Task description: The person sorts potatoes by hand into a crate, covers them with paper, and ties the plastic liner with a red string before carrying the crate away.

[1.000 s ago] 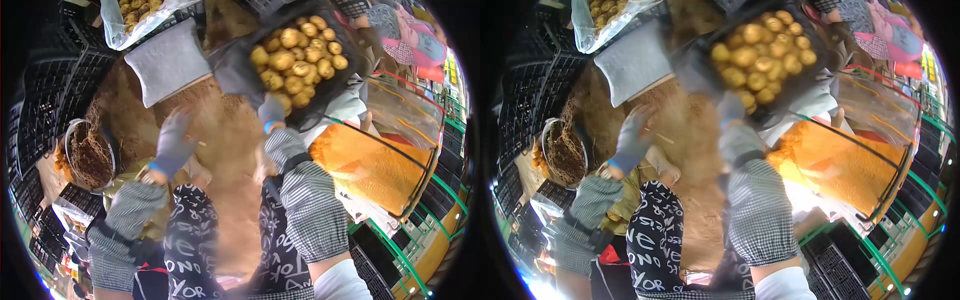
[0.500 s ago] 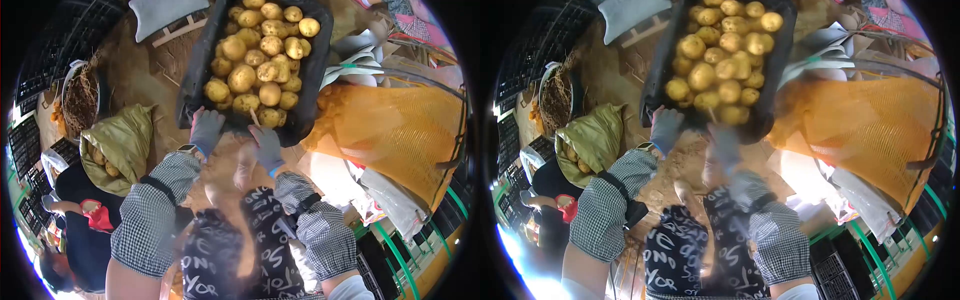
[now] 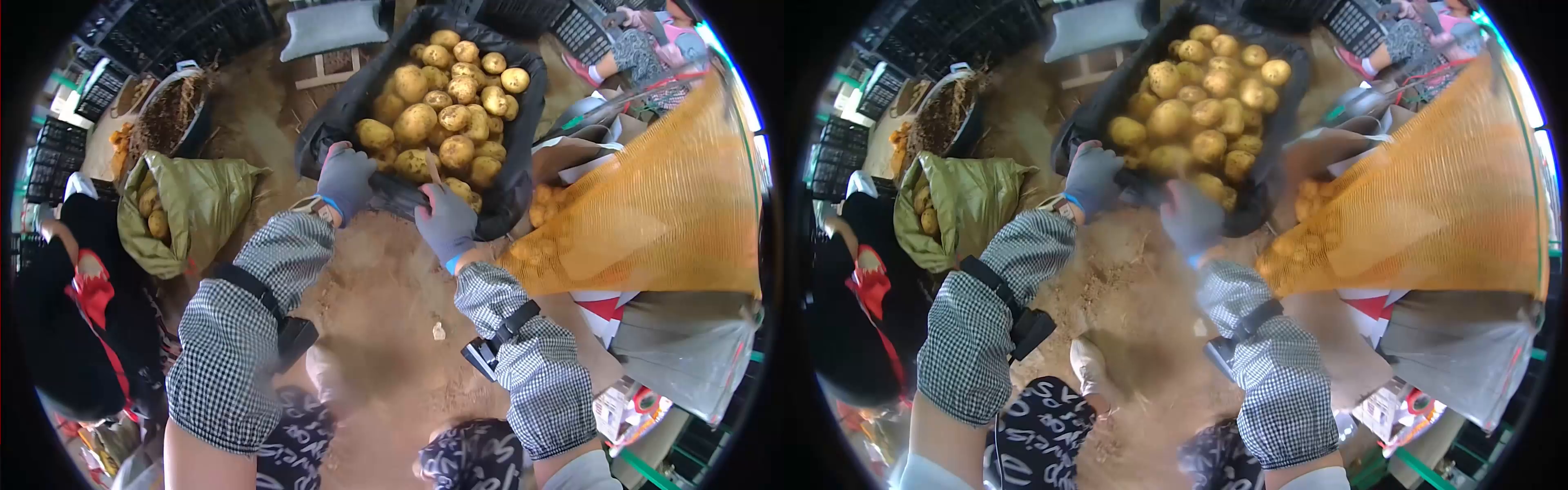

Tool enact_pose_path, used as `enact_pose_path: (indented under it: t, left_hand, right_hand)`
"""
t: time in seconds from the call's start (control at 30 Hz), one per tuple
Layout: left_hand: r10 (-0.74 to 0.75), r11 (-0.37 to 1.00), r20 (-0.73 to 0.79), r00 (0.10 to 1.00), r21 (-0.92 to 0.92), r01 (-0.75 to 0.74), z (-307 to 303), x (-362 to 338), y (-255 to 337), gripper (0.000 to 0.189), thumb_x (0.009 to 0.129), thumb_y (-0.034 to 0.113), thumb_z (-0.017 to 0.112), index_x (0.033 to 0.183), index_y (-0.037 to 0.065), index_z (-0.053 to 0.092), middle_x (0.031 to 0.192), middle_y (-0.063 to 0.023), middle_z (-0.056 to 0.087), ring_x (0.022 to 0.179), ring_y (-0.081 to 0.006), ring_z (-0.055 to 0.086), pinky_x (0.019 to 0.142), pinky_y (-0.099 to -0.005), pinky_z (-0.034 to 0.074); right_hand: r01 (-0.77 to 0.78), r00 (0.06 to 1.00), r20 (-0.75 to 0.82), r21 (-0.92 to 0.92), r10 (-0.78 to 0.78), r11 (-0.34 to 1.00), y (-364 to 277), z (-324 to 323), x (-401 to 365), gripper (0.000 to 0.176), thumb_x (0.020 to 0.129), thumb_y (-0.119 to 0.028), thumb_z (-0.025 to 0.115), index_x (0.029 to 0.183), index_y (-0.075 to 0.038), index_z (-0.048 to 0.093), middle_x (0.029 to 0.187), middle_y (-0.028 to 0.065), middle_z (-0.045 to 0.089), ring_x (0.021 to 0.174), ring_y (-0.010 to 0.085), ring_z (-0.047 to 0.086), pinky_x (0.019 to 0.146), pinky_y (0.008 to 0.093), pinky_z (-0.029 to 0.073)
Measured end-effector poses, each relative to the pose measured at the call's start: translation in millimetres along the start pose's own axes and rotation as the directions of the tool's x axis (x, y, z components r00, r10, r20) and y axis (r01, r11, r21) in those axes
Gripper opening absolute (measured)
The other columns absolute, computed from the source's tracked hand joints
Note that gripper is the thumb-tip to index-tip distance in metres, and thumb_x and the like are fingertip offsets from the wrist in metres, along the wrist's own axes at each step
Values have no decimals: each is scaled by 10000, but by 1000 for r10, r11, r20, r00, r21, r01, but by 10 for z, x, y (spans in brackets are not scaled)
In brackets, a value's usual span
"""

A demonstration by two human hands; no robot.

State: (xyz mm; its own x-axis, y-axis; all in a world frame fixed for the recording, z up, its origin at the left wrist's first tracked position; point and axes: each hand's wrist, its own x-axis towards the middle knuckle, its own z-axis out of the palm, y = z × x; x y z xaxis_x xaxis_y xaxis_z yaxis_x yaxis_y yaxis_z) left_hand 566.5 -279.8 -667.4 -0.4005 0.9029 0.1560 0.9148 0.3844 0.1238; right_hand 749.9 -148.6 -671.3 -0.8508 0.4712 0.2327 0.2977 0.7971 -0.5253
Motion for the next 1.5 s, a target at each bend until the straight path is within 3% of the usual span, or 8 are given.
enact_pose_path:
  t: [0.53, 0.63, 0.87, 0.97, 1.07, 1.27, 1.37, 1.5]
  left_hand:
    - [41, 995, 500, 865, -102, 12, -887, -2895, 3328, 425, 912, 452, 541, 960, 57, 690, 805, -177, 675, 792, -331, 672, 749, -425, 523]
    - [-112, 836, 876, 469, -172, 521, -1263, -2909, 3643, 674, 875, 524, 543, 1293, 3, 460, 1030, -221, 652, 955, -382, 639, 850, -441, 490]
    - [77, 973, 382, 921, -229, 14, -162, -3272, 3995, 434, 854, 267, 565, 1247, 86, 546, 1117, -204, 609, 1053, -309, 619, 894, -391, 491]
    - [-4, 730, 840, 543, -369, 575, -734, -2818, 3917, 461, 838, 254, 639, 1231, 30, 545, 1122, -208, 602, 1071, -311, 587, 937, -390, 470]
    - [166, 981, 173, 971, -130, -144, -781, -2894, 3550, 523, 823, 330, 674, 1235, 33, 550, 1211, -196, 575, 1138, -310, 541, 1004, -422, 408]
    - [249, 934, -71, 966, -247, -259, 91, -2951, 3160, 835, 723, 279, 726, 1430, 17, 366, 1261, -225, 530, 1161, -378, 497, 987, -437, 402]
    - [183, 946, 178, 967, -299, -124, -191, -3146, 3213, 863, 748, 276, 709, 1476, 51, 302, 1358, -222, 458, 1234, -387, 441, 1047, -446, 351]
    - [227, 938, 170, 959, -303, -168, 79, -3218, 2893, 861, 780, 344, 701, 1455, -8, 299, 1404, -249, 402, 1322, -385, 367, 1105, -427, 295]
  right_hand:
    - [461, 886, -103, 96, -452, 882, 573, -1204, -3460, 208, 662, -42, 596, 851, -102, 658, 832, 83, 663, 771, 312, 614, 728, 429, 462]
    - [460, 878, 3, 270, -479, 846, 458, -1534, -4249, 283, 694, -35, 595, 959, -91, 676, 915, 85, 666, 898, 323, 609, 855, 434, 460]
    - [2, 941, -333, 184, 60, 983, 841, -1703, -6018, 351, 818, -26, 566, 1159, -67, 641, 1068, 186, 640, 1038, 361, 583, 932, 407, 454]
    - [-207, 972, -84, 144, 221, 968, 1326, -955, -6768, 384, 833, -80, 594, 1217, -72, 612, 1111, 226, 619, 1003, 362, 594, 882, 403, 467]
    - [-51, 984, 172, 41, 43, 998, 1317, -733, -6917, 585, 798, -180, 664, 1356, -108, 505, 1265, 194, 564, 1057, 366, 564, 888, 425, 454]
    - [-215, 972, -112, -68, 207, 974, 926, -881, -7288, 582, 837, -273, 625, 1365, -78, 478, 1331, 198, 508, 1190, 357, 488, 1040, 446, 367]
    - [-525, 849, -196, -406, 490, 748, 1391, -1115, -7847, 649, 867, -328, 626, 1389, 2, 426, 1343, 217, 492, 1240, 371, 462, 1064, 449, 349]
    - [-987, -118, -650, -6, 751, -161, 2300, -1508, -8656, 994, 790, -646, 622, 1425, 56, 316, 1446, 318, 315, 1393, 387, 262, 1128, 465, 254]
